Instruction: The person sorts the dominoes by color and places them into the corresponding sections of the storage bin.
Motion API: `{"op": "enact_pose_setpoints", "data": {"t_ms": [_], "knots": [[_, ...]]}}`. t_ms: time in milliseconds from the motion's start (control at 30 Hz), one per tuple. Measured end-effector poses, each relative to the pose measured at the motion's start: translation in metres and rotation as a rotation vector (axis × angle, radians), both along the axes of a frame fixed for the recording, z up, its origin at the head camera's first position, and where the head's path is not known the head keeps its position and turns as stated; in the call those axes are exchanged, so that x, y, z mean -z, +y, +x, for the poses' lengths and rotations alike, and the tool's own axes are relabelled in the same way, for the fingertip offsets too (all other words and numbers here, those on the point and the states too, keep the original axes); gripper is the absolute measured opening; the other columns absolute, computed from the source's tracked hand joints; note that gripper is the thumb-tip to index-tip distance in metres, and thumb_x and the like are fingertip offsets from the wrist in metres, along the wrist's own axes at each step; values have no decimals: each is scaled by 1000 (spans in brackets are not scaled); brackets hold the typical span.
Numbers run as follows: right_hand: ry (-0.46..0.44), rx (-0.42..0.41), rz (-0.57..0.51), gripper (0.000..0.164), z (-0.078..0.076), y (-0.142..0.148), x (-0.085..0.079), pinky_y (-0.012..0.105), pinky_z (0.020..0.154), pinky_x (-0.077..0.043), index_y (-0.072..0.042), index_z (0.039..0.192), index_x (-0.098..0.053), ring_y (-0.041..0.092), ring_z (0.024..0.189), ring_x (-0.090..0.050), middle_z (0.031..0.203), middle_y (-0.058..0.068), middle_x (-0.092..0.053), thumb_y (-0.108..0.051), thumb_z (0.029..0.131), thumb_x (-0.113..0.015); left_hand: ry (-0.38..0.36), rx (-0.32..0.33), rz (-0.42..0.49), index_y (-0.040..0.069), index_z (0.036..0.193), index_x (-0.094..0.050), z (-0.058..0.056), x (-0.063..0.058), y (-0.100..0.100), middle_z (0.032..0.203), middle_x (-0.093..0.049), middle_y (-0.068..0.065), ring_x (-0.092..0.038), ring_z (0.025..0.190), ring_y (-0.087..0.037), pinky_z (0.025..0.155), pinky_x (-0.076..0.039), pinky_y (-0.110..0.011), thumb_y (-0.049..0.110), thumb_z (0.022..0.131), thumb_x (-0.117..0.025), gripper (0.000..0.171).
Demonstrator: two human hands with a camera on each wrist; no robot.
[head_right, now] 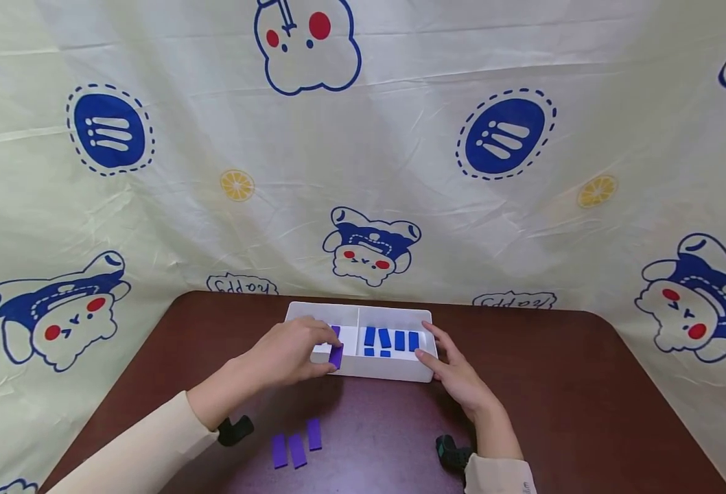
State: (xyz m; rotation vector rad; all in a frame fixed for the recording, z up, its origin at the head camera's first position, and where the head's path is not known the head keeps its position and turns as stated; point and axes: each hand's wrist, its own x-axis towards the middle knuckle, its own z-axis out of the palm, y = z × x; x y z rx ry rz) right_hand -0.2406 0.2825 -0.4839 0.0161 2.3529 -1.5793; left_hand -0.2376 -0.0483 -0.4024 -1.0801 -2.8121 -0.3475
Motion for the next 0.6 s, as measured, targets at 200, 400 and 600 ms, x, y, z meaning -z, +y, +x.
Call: {"op": "enact_pose_setpoints", "data": {"t_ms": [200,400,600], "knots": [[4,5,4,76,-1,3,-1,32,98,-43,-43,164,-16,40,146,-29,168,19,-17,-50,102,-60,5,-3,2,17,115,-80,-18,-2,5,115,-77,2,-67,107,-16,91,-57,-33,39,90,-80,33],[8,1,11,77,-2,4,-1,32,98,-43,-42,164,-15,41,146,-29,169,20,-15,-52,102,-59,-7,-66,-12,20,116,-80,-36,0,8,120,-77,2,-63,117,-21,98,-54,-40,41,89,-81,34],[4,3,12,76,-2,1,0,32,99,-43,-45,163,-17,39,146,-29,170,18,-16,-52,101,-60,-46,-89,1,20,113,-81,-50,9,7,121,-76,1,-59,126,-25,116,-40,-48,39,88,-83,32]]}}
